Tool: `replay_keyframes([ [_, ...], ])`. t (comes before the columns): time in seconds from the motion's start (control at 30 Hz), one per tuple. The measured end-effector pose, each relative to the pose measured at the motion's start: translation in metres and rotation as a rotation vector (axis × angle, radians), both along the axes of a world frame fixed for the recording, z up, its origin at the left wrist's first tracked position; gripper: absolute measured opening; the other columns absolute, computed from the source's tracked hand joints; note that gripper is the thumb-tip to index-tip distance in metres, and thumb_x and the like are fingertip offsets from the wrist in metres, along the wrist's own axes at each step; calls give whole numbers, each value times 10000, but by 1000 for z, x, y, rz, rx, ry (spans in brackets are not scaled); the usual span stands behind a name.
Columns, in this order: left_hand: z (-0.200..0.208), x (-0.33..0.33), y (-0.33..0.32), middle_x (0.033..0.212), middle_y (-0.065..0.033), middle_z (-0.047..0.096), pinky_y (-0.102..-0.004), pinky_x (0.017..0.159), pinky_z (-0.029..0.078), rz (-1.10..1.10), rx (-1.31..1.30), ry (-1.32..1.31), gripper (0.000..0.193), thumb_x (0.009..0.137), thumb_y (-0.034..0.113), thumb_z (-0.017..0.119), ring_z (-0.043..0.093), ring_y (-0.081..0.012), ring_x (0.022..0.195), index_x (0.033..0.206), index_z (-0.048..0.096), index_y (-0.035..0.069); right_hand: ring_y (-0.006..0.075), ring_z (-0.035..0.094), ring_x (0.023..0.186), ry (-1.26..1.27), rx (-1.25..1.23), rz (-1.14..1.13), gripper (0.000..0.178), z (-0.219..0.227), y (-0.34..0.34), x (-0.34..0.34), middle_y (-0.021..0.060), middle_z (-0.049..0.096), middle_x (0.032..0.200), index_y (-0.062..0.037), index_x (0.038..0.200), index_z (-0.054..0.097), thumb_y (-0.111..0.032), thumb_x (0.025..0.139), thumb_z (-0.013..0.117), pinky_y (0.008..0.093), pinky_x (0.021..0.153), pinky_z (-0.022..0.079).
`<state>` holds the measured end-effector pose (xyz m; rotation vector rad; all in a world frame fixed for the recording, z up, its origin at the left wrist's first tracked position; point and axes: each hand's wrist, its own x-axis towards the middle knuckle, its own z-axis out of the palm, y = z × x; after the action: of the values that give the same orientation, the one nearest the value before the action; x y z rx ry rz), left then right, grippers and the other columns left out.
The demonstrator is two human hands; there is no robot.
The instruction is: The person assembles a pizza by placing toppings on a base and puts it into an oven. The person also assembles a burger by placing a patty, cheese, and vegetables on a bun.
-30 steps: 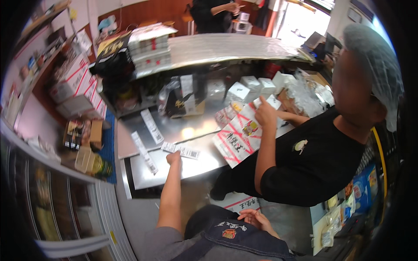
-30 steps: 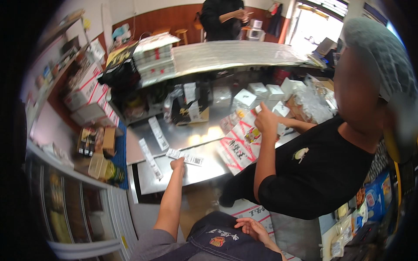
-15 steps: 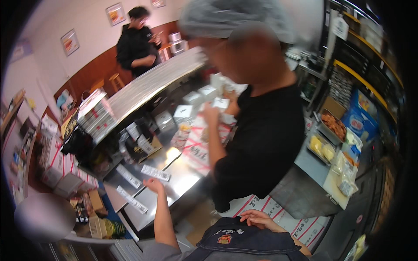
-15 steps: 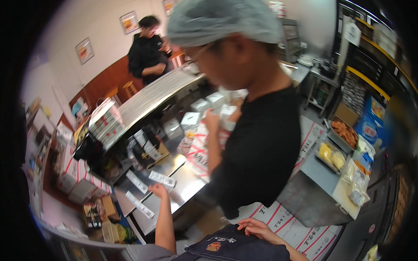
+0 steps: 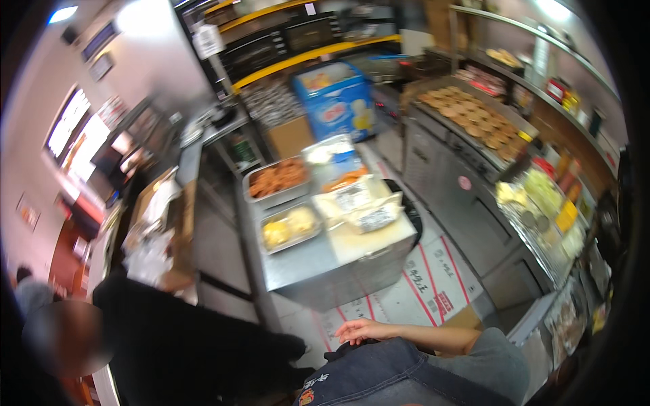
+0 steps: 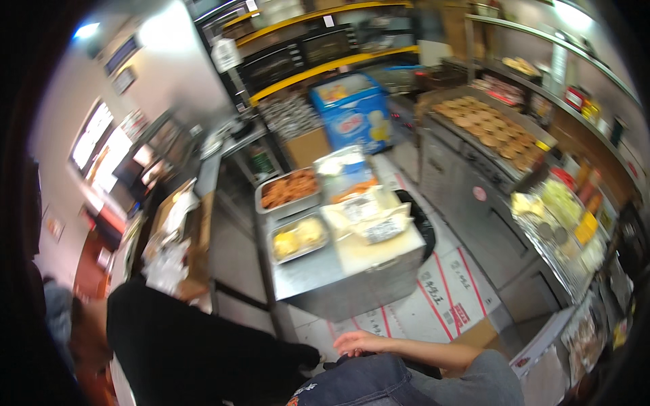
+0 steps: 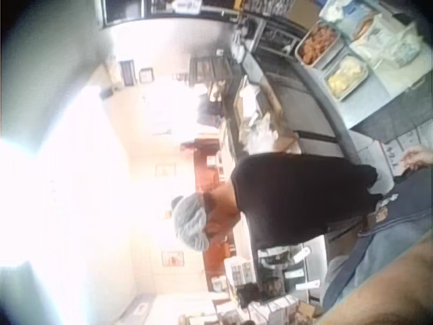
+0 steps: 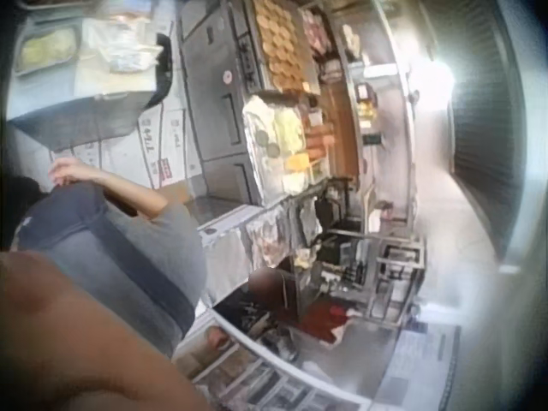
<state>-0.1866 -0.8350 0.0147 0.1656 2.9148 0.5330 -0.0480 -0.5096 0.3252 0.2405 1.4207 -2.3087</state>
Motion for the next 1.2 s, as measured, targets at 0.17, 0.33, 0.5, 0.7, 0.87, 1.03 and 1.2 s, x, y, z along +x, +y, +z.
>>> replay_keyframes([
  [0.17, -25, -32, 110, 967, -173, 629, -409, 774, 488, -369, -228, -426, 207, 803, 223, 521, 605, -342, 884, 898, 630, 76, 62, 543, 787, -77, 171, -333, 262, -5, 87, 52, 5, 628, 976, -94, 1116, 588, -224, 892, 548, 209, 682, 437],
  [0.33, -44, -89, 235, 929, -153, 641, -415, 744, 497, -1289, -362, -266, 220, 792, 288, 532, 618, -329, 875, 862, 644, 112, 71, 543, 787, -167, 223, -875, 225, -5, 138, 157, -1, 624, 934, -88, 1071, 603, -201, 882, 559, 214, 691, 438],
  [0.5, -47, -67, 424, 871, -148, 657, -422, 731, 488, -1697, -592, -386, 264, 774, 322, 530, 636, -300, 844, 842, 672, 110, 73, 544, 721, -321, -47, -1495, 179, -24, 118, 251, 13, 625, 912, -78, 1028, 595, -143, 864, 569, 206, 666, 446],
  [0.7, -5, 61, 597, 686, -78, 596, -278, 462, 453, -1233, -60, -1101, 171, 838, 211, 550, 581, -154, 557, 845, 587, 45, 54, 572, 756, -536, 33, -1489, 194, -10, 145, 314, 7, 634, 897, -71, 1042, 592, -166, 875, 562, 191, 652, 438],
  [0.87, 25, 126, 696, 779, -75, 614, -268, 509, 465, -1110, -148, -1368, 219, 830, 242, 564, 604, -168, 636, 937, 565, 51, 59, 574, 771, -544, 267, -1450, 213, 9, 282, 354, 0, 636, 907, -78, 1073, 584, -167, 879, 577, 196, 665, 450],
  [1.03, 27, 163, 772, 605, -93, 571, -298, 413, 406, -924, -8, -1369, 175, 812, 158, 528, 545, -169, 481, 698, 598, 45, 58, 555, 808, -506, 598, -1303, 229, 48, 436, 380, -18, 618, 928, -103, 1108, 589, -207, 906, 559, 224, 694, 451],
  [1.2, -63, 149, 795, 929, -167, 661, -380, 698, 514, -1547, -452, -709, 362, 817, 320, 517, 649, -292, 790, 1024, 629, 45, 224, 617, 864, -576, 1263, -1122, 266, 34, 537, 434, 116, 640, 959, -83, 1110, 608, -134, 850, 583, 324, 774, 486],
])
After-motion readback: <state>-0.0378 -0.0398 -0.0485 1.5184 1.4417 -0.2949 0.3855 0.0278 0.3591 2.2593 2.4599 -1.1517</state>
